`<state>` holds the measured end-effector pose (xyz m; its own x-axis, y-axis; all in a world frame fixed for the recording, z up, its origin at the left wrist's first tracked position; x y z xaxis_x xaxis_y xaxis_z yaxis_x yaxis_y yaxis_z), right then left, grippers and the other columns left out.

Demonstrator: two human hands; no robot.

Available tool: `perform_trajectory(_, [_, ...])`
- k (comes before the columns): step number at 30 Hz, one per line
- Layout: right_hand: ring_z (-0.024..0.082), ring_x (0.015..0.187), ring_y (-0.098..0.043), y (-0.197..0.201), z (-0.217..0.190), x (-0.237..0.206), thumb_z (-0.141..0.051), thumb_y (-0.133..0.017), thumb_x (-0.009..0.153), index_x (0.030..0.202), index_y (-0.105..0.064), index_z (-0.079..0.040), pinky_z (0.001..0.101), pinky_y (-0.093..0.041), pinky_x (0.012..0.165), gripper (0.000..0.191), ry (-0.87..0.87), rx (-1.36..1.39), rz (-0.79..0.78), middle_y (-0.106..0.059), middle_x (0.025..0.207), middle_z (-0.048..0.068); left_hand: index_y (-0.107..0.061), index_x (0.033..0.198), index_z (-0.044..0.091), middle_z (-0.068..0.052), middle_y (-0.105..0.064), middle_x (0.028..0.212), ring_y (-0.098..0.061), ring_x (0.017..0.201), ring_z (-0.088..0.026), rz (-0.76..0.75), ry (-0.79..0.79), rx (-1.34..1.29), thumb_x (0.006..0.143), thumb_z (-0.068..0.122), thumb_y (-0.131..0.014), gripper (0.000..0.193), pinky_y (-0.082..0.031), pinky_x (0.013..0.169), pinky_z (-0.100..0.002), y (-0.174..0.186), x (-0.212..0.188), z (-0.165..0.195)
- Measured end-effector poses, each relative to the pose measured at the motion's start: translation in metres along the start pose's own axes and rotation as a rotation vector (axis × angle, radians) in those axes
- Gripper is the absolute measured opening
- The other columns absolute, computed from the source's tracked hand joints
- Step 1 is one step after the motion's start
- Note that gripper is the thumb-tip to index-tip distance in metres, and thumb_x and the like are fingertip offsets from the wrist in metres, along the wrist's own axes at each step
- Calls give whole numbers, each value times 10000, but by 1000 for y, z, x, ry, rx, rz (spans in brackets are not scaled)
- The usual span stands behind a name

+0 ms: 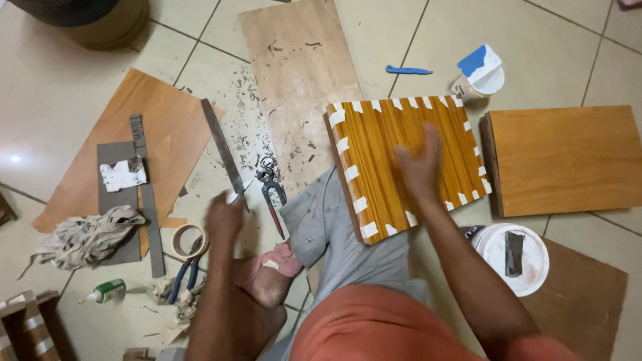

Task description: The person sits on the floor and applies white masking tape to the edges of a rectangular wooden board. They tear off pieces of tape and press them along the perimeter, occasionally using a metal ruler to smooth the tape. The person works on multiple sides of the board, ensuring the edges are fully covered.

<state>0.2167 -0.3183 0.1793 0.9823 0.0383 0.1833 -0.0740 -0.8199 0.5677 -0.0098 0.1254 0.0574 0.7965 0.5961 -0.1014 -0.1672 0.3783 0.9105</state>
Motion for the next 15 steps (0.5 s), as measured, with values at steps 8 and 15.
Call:
perform_trajectory(8, [302,1295,-534,69,210,-128,-300,-690,928,1529,-224,-100,477,-475,1062,786,-898,654,390,-502,1450,169,-280,1589,119,-141,-625,1378,-648,1220,-269,-656,242,-1078,876,379,-728,881,-542,1004,-350,-68,-65,207])
perform_trajectory(15, [287,1298,-597,5,182,-104,-372,-637,947,1501,-484,-114,458,-531,1090,631,-722,1385,-37,-602,1450,65,-301,1591,51,-210,-633,1399,-634,1273,-300,-502,-113,-995,743,256,-851,1032,-492,1092,-385,-21,-75,269])
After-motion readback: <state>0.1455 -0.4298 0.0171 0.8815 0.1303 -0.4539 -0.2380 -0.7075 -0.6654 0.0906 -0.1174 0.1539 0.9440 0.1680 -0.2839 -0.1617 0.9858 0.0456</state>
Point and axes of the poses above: each hand's wrist, its own x-axis towards the middle knuckle, its own y-axis out of the back of the hand, z = x × y, the point moved 7 cm from there along x, towards the middle knuckle
